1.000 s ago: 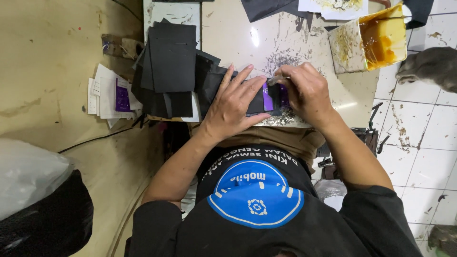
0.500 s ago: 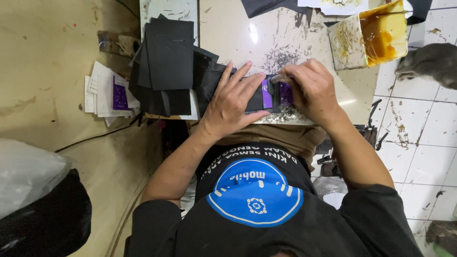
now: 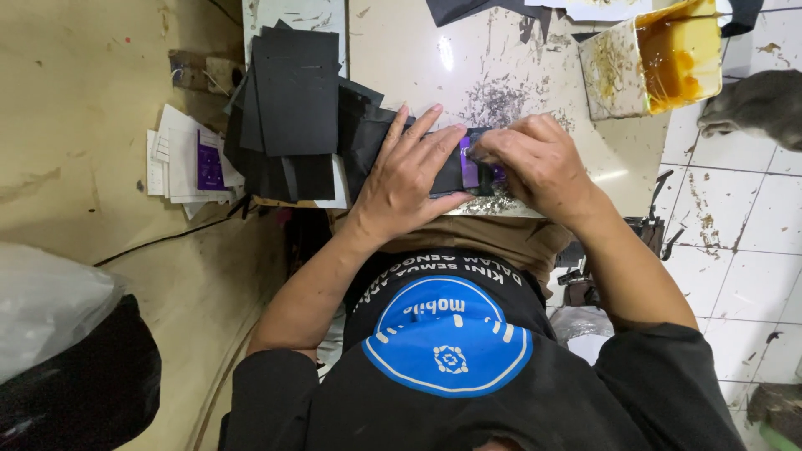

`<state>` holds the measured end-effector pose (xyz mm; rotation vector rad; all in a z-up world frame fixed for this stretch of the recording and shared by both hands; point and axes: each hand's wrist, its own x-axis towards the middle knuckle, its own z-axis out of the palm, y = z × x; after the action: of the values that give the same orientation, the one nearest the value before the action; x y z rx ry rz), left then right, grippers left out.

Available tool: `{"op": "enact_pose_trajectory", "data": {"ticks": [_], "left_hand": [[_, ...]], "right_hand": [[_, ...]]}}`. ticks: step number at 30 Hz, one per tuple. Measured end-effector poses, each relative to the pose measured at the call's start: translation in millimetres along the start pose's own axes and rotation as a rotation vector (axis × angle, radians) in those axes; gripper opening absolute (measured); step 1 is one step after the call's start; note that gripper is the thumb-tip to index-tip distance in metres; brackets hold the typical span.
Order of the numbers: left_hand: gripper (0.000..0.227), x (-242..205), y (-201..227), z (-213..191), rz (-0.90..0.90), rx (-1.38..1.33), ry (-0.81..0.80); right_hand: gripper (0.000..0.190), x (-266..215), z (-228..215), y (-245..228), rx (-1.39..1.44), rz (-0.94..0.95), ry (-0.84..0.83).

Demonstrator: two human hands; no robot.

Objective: Applying glue to leather components and assembling them to create a leather product.

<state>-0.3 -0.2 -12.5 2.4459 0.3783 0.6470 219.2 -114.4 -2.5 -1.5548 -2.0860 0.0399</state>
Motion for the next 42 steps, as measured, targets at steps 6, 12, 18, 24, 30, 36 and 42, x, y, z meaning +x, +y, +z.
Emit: {"op": "enact_pose_trajectory", "data": {"ticks": [6, 12, 18, 24, 30, 36, 42], "left_hand": [[0.080, 0, 0, -1, -0.003, -0.012, -0.004], [0.082, 1, 2, -2, -0.014, -0.018, -0.014], [0.083, 1, 2, -3, -0.013, -0.005, -0.028], [0.083, 2, 5, -4, -0.022, -0.011, -0.017], [0.081, 1, 3, -2, -0.018, -0.009, -0.023], [0.083, 1, 2, -2, -0.024, -0.014, -0.026], [0.082, 1, 2, -1, -0.027, -0.009, -0.027]], "right_hand": [[0.019, -11, -14, 9, -0.034, 0.044, -0.047], [0.014, -2, 0, -2, -0.108, 0.031, 0.036], [0.020, 3, -7, -6, -0.073, 0.049, 0.066], [0.023, -3, -14, -8, -0.105, -0.045, 0.000], [0.017, 1, -11, 2, -0.103, 0.065, 0.050], [0.015, -16, -9, -13, -0.088, 0.050, -0.042], [0.017, -17, -16, -13, -0.122, 0.054, 0.023]]}}
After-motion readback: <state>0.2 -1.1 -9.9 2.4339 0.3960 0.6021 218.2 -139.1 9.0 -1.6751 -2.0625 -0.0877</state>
